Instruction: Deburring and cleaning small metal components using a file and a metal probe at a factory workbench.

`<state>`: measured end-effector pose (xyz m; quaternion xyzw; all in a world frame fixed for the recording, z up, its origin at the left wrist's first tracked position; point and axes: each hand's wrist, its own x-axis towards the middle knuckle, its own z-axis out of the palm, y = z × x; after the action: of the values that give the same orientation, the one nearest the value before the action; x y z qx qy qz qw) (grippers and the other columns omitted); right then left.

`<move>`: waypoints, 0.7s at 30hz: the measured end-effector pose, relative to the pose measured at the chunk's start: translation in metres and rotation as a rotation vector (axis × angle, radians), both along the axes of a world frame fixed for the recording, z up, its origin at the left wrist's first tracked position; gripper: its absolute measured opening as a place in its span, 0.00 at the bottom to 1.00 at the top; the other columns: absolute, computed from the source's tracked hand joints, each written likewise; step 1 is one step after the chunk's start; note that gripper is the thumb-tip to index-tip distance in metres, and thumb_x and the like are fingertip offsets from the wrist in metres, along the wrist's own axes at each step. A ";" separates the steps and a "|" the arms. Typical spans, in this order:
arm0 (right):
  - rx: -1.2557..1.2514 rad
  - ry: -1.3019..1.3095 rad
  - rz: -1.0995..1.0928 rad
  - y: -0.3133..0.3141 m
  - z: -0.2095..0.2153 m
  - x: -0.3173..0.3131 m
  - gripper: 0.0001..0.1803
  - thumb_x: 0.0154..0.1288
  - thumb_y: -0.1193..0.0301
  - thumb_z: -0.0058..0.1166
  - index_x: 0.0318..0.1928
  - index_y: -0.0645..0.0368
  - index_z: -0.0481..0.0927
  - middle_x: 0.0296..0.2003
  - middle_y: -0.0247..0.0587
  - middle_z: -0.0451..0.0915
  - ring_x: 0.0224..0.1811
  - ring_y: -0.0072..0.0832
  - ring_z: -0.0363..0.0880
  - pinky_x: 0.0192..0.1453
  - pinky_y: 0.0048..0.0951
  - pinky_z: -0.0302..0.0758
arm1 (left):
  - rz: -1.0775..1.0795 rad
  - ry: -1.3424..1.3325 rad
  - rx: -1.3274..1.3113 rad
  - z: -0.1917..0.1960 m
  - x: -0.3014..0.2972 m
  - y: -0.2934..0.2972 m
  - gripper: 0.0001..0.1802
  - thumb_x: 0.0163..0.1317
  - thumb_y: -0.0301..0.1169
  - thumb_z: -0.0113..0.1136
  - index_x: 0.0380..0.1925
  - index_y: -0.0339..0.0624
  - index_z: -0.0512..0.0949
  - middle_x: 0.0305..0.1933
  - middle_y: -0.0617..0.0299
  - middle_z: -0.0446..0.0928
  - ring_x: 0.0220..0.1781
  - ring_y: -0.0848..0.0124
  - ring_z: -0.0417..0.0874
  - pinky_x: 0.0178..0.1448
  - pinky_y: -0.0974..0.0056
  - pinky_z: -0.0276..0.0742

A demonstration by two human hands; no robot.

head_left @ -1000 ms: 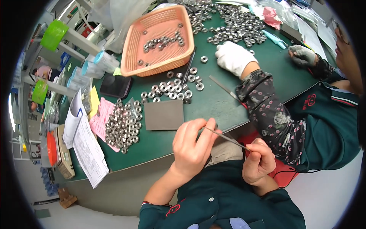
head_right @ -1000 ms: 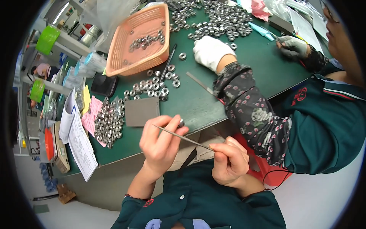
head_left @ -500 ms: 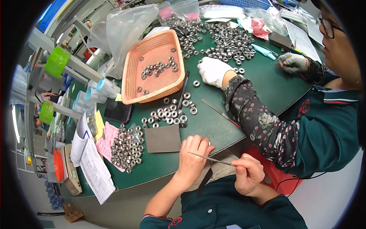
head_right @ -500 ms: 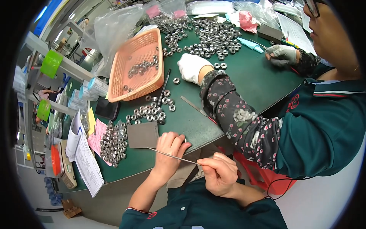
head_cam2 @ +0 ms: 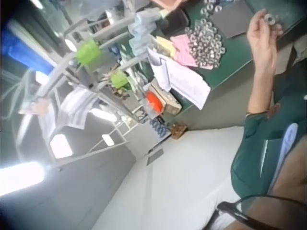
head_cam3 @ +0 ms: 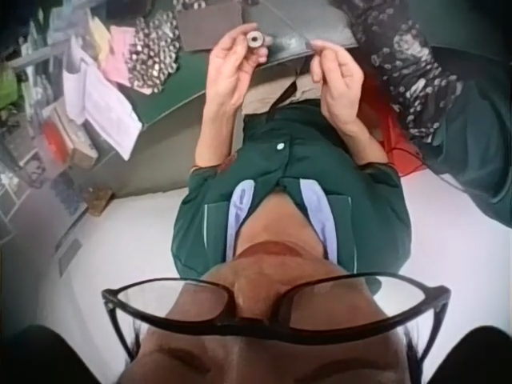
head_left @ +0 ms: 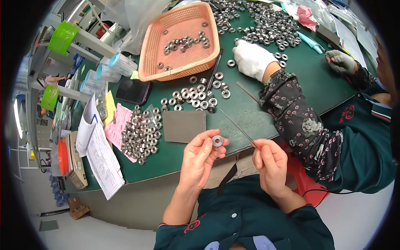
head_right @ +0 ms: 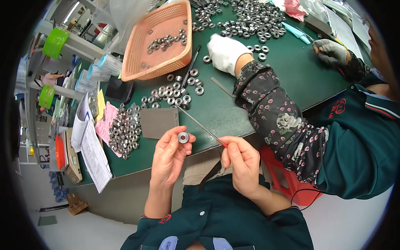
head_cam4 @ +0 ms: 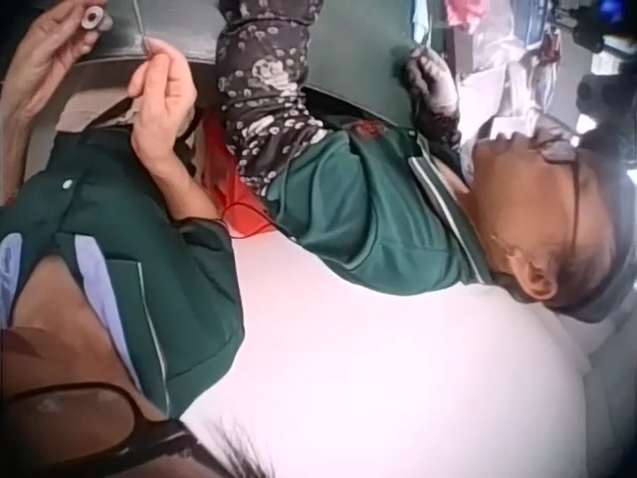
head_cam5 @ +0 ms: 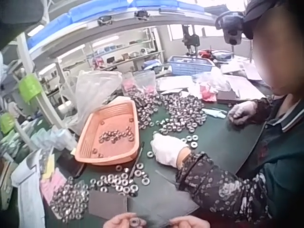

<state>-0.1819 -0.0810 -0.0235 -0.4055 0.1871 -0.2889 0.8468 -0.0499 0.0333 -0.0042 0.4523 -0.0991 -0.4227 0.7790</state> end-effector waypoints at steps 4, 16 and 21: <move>-0.094 0.028 -0.031 -0.005 0.007 -0.002 0.13 0.69 0.72 0.39 0.45 0.68 0.73 0.19 0.31 0.69 0.22 0.14 0.64 0.28 0.15 0.62 | -0.010 -0.062 0.046 0.007 -0.005 -0.010 0.13 0.66 0.30 0.45 0.46 0.34 0.72 0.41 0.50 0.77 0.33 0.73 0.79 0.40 0.71 0.77; -0.172 0.069 0.004 0.001 0.002 -0.002 0.13 0.68 0.72 0.40 0.45 0.68 0.74 0.19 0.30 0.68 0.21 0.14 0.63 0.27 0.15 0.61 | -0.006 -0.235 0.103 0.003 -0.009 -0.012 0.10 0.60 0.25 0.53 0.41 0.32 0.75 0.36 0.49 0.79 0.28 0.75 0.78 0.33 0.73 0.75; -0.196 0.089 -0.040 -0.006 0.002 -0.008 0.13 0.68 0.71 0.41 0.44 0.69 0.73 0.19 0.29 0.67 0.21 0.14 0.62 0.26 0.15 0.59 | -0.067 -0.113 0.143 0.005 -0.009 -0.022 0.12 0.64 0.26 0.47 0.42 0.30 0.75 0.39 0.48 0.78 0.30 0.73 0.80 0.37 0.71 0.78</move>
<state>-0.1899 -0.0868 -0.0217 -0.4950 0.2035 -0.3043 0.7880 -0.0590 0.0111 0.0013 0.5265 -0.1276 -0.4284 0.7231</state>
